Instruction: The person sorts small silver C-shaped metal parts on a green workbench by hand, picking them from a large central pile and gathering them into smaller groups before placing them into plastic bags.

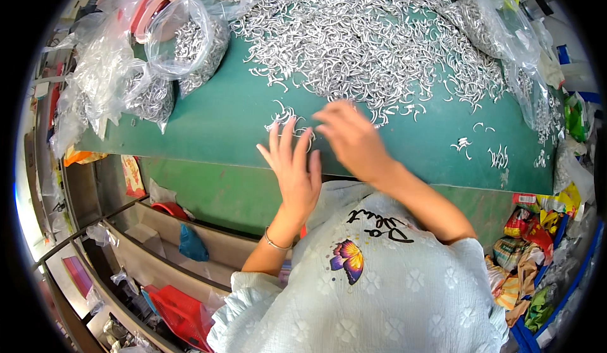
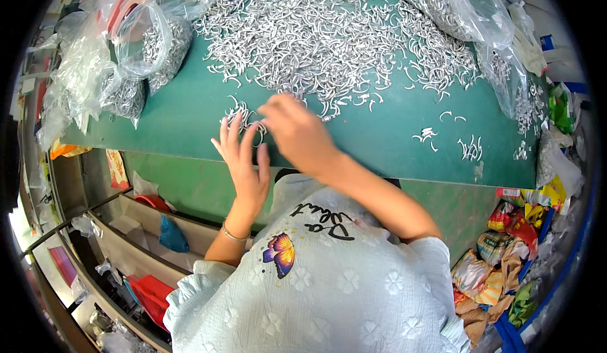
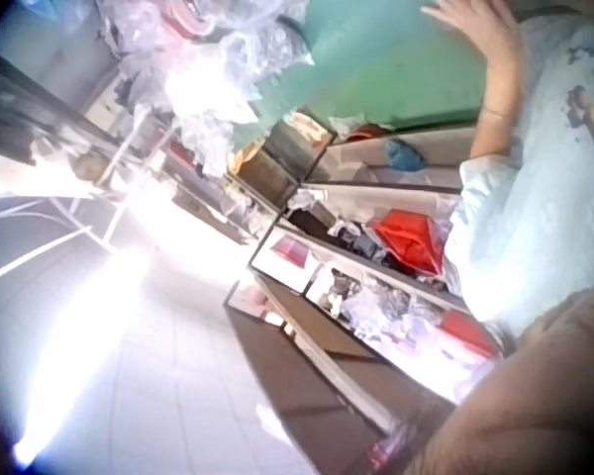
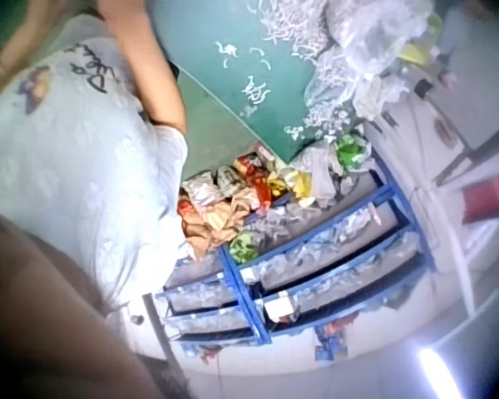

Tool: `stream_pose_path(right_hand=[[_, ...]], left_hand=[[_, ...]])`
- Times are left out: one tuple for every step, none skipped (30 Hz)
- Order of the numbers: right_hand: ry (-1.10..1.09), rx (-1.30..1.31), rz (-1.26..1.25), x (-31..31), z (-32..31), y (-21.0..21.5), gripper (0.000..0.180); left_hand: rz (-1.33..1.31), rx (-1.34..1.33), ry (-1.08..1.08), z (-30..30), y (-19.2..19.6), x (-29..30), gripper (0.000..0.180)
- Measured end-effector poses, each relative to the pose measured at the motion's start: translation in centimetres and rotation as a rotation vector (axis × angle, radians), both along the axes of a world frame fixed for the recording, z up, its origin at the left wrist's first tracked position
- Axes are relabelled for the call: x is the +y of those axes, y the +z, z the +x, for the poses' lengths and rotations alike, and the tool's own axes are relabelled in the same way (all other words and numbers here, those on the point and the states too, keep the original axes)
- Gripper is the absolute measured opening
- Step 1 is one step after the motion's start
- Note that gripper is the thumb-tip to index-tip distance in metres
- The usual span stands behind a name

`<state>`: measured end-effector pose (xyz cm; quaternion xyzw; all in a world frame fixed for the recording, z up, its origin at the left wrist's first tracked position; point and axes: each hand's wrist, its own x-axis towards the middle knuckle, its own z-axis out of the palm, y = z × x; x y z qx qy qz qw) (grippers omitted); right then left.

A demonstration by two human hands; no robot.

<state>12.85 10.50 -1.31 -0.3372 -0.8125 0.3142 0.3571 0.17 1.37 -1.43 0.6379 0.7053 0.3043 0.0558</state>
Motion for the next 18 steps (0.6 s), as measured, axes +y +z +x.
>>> stream_pose_path(right_hand=[[-0.055, -0.117, 0.111, 1.2, 1.4, 0.8, 0.034], [-0.111, -0.226, 0.212, 2.0, 2.7, 2.1, 0.037], [-0.121, -0.306, 0.250, 2.1, 3.7, 1.8, 0.037], [-0.133, -0.384, 0.288, 2.2, 4.5, 1.3, 0.036], [-0.127, -0.420, 0.299, 2.3, 5.3, 1.0, 0.036], [-0.124, -0.455, 0.310, 2.4, 6.1, 0.8, 0.035], [-0.103, -0.447, 0.288, 2.6, 7.0, 0.4, 0.034], [-0.081, -0.439, 0.267, 2.8, 8.0, 0.1, 0.033], [-0.071, -0.411, 0.256, 3.1, 9.0, -0.3, 0.031], [-0.080, -0.405, 0.244, 3.5, 10.1, -0.5, 0.030], [-0.091, -0.399, 0.231, 3.8, 11.3, -0.7, 0.030], [-0.101, -0.391, 0.218, 4.0, 12.3, -0.9, 0.029], [-0.166, -0.352, 0.159, 4.3, 13.1, -1.2, 0.030], [-0.233, -0.313, 0.099, 4.6, 13.8, -1.5, 0.030], [-0.297, -0.274, 0.040, 4.7, 14.3, -1.7, 0.031], [-0.342, -0.308, 0.076, 4.4, 13.4, -0.6, 0.031], [-0.387, -0.342, 0.112, 4.1, 12.0, 0.5, 0.031], [-0.429, -0.373, 0.150, 3.8, 10.4, 1.2, 0.031]], left_hand=[[-0.040, -0.026, -0.028, -0.2, -0.4, 0.5, 0.041], [-0.074, 0.007, -0.045, -0.6, -0.3, 0.9, 0.040], [-0.099, 0.040, -0.073, -0.9, -0.5, 1.6, 0.039], [-0.124, 0.076, -0.103, -1.2, -0.6, 2.2, 0.039], [-0.095, 0.066, -0.061, -1.4, -0.7, 2.6, 0.033], [-0.074, 0.071, -0.049, -1.8, -0.8, 3.0, 0.029], [-0.057, 0.078, -0.036, -2.6, -1.3, 3.2, 0.026], [-0.041, 0.084, -0.024, -3.4, -1.6, 3.3, 0.023], [-0.014, 0.094, 0.018, -3.9, -1.7, 3.3, 0.018], [-0.005, 0.085, 0.060, -4.5, -1.7, 3.2, 0.017], [0.003, 0.096, 0.085, -5.3, -1.8, 3.0, 0.018], [0.011, 0.110, 0.110, -5.6, -1.9, 3.0, 0.019], [0.033, 0.111, 0.108, -5.5, -1.8, 3.1, 0.023], [0.056, 0.112, 0.103, -5.2, -1.7, 3.3, 0.026], [0.078, 0.111, 0.100, -4.8, -1.4, 3.5, 0.030], [0.046, 0.029, -0.017, -3.6, -0.7, 4.2, 0.036], [0.014, -0.052, -0.136, -1.8, 0.1, 5.0, 0.043], [-0.044, -0.002, -0.201, 0.0, 0.6, 5.6, 0.054]])
